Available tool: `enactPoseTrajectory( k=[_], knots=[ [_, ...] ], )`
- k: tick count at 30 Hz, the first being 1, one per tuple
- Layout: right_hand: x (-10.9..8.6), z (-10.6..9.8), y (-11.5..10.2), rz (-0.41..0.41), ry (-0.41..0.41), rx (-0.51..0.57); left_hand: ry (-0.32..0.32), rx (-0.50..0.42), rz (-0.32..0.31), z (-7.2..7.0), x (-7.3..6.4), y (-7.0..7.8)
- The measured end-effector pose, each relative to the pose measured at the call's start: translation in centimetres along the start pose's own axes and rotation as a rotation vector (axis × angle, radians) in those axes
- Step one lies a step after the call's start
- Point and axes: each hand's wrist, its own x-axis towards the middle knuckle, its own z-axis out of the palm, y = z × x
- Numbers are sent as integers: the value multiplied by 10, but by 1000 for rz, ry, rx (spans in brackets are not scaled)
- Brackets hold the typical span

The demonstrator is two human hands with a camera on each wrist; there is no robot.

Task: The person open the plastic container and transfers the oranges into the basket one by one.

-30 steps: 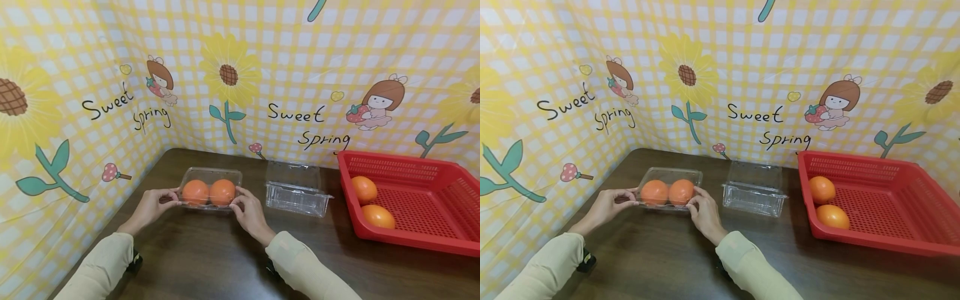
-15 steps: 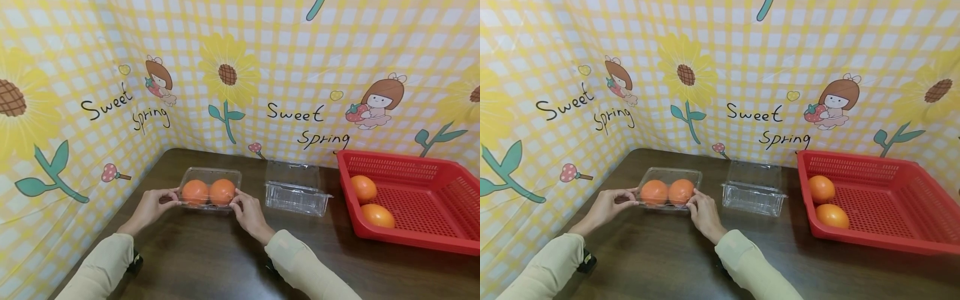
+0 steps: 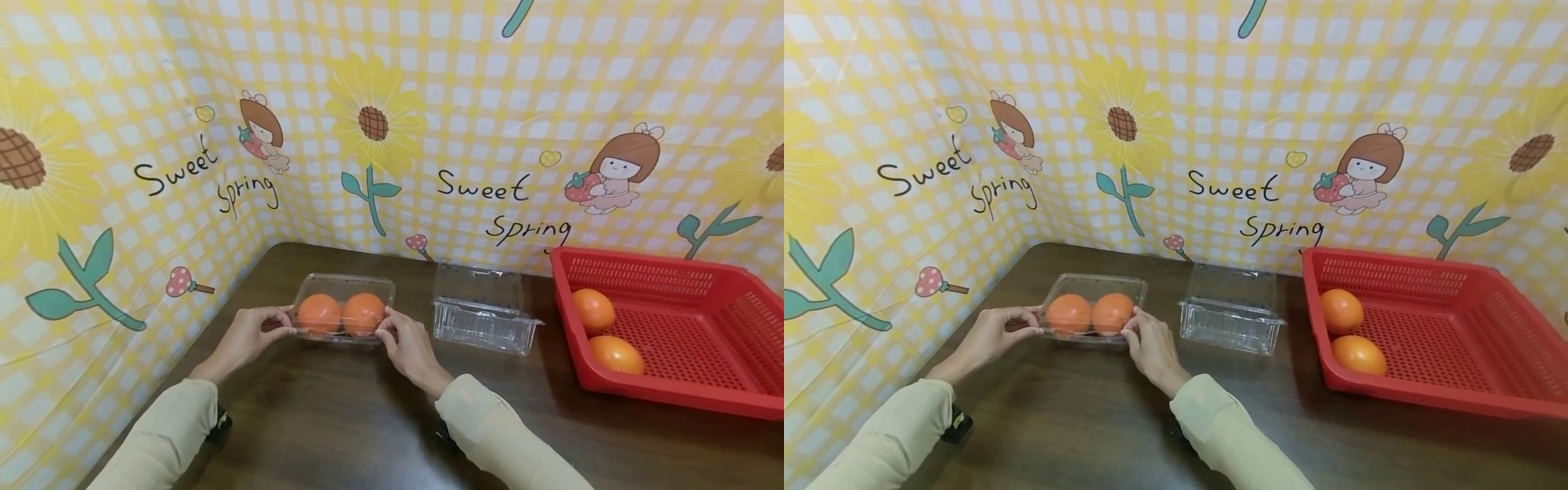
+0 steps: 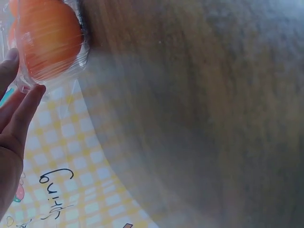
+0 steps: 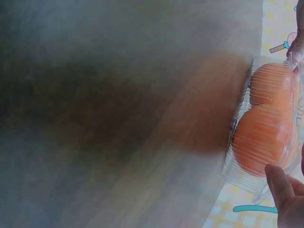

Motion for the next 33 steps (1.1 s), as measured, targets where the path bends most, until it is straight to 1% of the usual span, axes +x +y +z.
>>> enactPoseTrajectory(
  k=[4, 8, 12, 15, 21, 26, 33],
  knots=[
    [-1, -1, 1, 6, 7, 9, 15, 19, 19, 0, 1, 0],
    [-1, 0, 1, -5, 21, 32, 33, 33, 14, -3, 2, 0],
    [1, 0, 1, -18, 49, 74, 48, 17, 17, -6, 5, 4],
    [2, 0, 1, -12, 62, 105, 53, -2, 20, -9, 8, 6],
    [3, -2, 0, -27, 93, 137, 62, -22, 12, -12, 12, 9],
    [7, -5, -2, -20, 113, 174, 98, -42, 13, -12, 13, 10],
    [18, -10, -5, -16, 140, 237, 137, -55, -5, -15, 16, 11]
  ],
)
